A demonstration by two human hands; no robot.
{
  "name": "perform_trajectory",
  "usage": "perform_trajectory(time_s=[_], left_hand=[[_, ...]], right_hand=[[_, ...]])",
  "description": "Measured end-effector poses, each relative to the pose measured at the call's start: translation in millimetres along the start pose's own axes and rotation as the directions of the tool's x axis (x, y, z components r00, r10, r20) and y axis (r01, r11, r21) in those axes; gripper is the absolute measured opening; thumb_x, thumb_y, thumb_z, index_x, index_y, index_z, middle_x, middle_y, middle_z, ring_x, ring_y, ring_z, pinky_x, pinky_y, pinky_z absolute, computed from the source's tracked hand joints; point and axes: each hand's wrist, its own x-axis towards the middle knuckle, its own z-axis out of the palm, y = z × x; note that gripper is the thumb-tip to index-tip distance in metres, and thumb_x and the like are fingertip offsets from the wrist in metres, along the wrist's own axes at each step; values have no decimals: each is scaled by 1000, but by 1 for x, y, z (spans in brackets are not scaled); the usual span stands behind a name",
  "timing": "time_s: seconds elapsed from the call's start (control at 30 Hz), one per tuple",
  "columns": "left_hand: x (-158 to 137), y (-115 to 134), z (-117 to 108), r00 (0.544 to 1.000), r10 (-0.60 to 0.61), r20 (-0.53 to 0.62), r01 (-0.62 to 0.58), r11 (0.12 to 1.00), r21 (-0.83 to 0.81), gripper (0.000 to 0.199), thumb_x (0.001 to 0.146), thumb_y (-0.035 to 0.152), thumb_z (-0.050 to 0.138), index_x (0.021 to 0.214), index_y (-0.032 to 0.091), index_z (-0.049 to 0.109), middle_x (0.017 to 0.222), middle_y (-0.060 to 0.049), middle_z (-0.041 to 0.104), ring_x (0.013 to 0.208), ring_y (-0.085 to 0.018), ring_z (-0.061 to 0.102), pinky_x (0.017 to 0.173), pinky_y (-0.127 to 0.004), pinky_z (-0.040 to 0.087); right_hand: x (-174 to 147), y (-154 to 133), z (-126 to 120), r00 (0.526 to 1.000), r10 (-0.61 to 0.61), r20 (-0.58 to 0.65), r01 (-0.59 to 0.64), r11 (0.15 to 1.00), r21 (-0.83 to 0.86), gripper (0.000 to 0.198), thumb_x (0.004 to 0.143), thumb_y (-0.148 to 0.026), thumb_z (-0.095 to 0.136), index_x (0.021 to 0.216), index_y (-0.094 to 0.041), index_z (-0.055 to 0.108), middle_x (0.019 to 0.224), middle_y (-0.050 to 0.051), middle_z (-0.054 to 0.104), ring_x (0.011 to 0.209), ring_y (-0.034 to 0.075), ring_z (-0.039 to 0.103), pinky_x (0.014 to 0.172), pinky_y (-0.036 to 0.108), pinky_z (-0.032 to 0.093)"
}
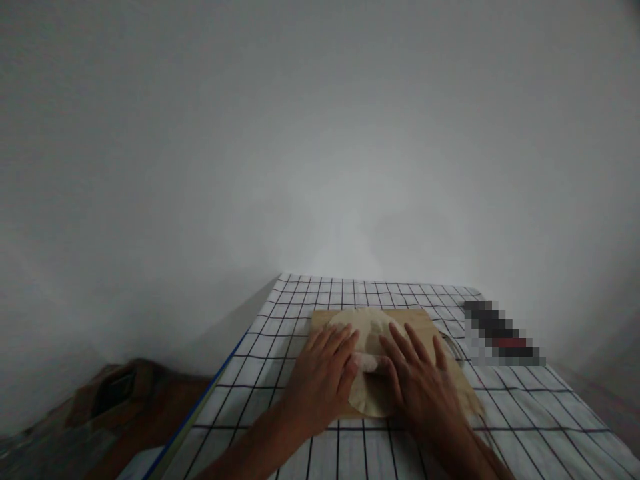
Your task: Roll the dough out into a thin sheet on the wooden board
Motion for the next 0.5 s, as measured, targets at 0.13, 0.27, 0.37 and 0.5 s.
perform_trajectory(time_s=[0.13, 0.27, 0.37, 0.5], left_hand=[[-34, 8, -10, 999, 47, 20, -46, 999, -17, 55, 103, 31, 36, 156, 32, 22, 160, 3, 34, 146, -22, 33, 122, -51, 29], [-45, 10, -12, 999, 45, 27, -44, 999, -29, 57, 102, 33, 38, 156, 33, 21, 160, 4, 34, 146, -23, 32, 122, -52, 29], [-30, 6, -7, 999, 28, 21, -27, 999, -29, 52, 103, 37, 37, 154, 33, 28, 158, 2, 38, 145, -24, 35, 121, -53, 30], [12, -7, 7, 999, -25, -45, 25, 1000, -2, 46, 103, 43, 35, 146, 28, 44, 155, -4, 43, 147, -28, 31, 119, -56, 29]], right_hand=[[-31, -6, -1, 993, -105, -45, 107, 993, 42, 56, 102, -35, 33, 157, -34, 21, 160, -1, 28, 148, 29, 24, 118, 62, 18], [-41, -8, 0, 991, -120, -65, 123, 991, 50, 61, 102, -38, 35, 159, -34, 13, 160, 2, 29, 146, 32, 31, 117, 65, 19], [-25, -3, -1, 995, -99, -29, 101, 994, 40, 55, 103, -42, 33, 156, -33, 26, 160, 4, 31, 146, 31, 31, 117, 63, 21], [22, 8, -2, 997, -34, 74, 33, 999, 10, 51, 103, -43, 30, 151, -28, 40, 161, 7, 31, 148, 31, 24, 115, 60, 26]])
